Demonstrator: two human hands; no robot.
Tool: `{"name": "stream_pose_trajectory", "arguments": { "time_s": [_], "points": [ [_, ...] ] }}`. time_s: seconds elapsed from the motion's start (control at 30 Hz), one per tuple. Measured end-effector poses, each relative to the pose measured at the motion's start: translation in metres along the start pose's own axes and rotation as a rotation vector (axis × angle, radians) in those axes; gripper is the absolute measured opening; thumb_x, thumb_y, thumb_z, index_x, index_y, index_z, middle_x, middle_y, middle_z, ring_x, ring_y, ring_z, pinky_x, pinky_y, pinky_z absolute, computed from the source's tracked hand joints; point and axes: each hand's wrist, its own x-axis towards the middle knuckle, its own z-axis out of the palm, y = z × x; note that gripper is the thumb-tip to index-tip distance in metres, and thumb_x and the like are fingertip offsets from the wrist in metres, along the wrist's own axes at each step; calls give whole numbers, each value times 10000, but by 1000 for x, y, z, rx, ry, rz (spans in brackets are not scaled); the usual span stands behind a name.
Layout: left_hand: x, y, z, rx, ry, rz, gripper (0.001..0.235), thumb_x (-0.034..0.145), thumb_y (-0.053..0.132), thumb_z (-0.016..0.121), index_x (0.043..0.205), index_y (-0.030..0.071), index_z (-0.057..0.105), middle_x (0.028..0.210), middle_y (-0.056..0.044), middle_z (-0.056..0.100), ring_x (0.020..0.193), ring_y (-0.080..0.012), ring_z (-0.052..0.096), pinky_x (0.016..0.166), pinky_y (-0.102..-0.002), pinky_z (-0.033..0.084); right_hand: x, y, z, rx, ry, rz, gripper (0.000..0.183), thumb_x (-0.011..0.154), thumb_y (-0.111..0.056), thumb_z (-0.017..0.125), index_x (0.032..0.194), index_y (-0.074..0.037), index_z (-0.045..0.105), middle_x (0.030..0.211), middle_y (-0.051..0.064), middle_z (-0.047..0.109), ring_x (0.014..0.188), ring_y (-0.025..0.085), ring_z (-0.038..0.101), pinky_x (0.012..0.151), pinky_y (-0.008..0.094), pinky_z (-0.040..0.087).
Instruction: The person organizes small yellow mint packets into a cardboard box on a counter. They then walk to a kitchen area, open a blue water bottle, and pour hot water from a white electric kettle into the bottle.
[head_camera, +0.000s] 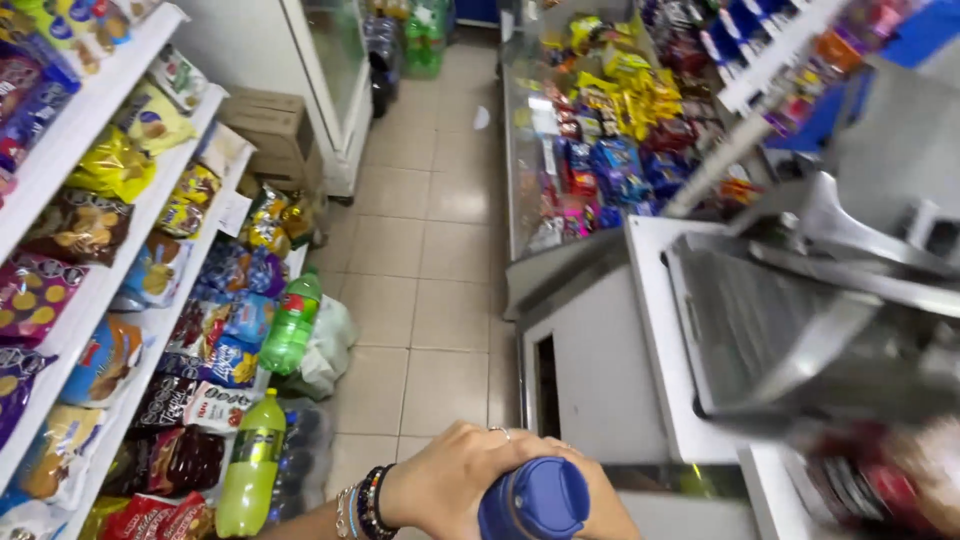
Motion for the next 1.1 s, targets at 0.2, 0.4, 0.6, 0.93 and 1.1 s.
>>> {"name": "stream_pose_trajectory", "arguments": {
  "time_s": [0.2, 0.4, 0.6, 0.93, 1.1],
  "points": [
    [39, -151, -107, -1, 94, -8, 778, 843, 598, 529, 1469, 153, 406, 1463, -154, 598, 1022, -367, 728, 753, -468, 516, 304, -23, -7, 327, -308, -104, 599, 713, -368, 948, 1167, -96, 667, 1219, 92, 660, 1197, 231, 653, 1046, 380, 430],
    [114, -249, -234, 27, 239, -251, 739, 766, 573, 657, 1379, 190, 502, 1359, -83, 672, 1132, -316, 728, 864, -448, 533, 521, -96, -28, -212, -445, 157, 330, 817, -263, 643, 1117, -227, 777, 1185, -108, 805, 1146, -8, 713, 990, 177, 507],
    [174, -369, -340, -32, 480, -279, 475, 858, 248, 729, 1275, 114, 543, 1261, -108, 683, 1124, -303, 728, 915, -405, 526, 726, -61, -45, 127, -502, -11, 501, 669, -252, 925, 1067, -147, 640, 954, -1, 608, 916, 78, 608, 860, 244, 439],
    [281, -690, -547, -138, 829, -361, 461, 750, 408, 804, 1078, 116, 661, 1041, -15, 763, 1039, -210, 717, 1007, -374, 503, 1108, -15, -53, 59, -454, -304, 598, 587, -441, 978, 882, -121, 568, 906, 13, 519, 899, 178, 511, 830, 298, 408],
    [389, -790, -692, -211, 518, -188, 366, 734, 310, 781, 1037, 150, 654, 996, -38, 744, 938, -213, 722, 874, -333, 557, 1259, 7, -107, 214, -496, -121, 407, 820, -306, 919, 749, -160, 546, 734, -59, 525, 694, 78, 467, 640, 254, 354]
  ]
}}
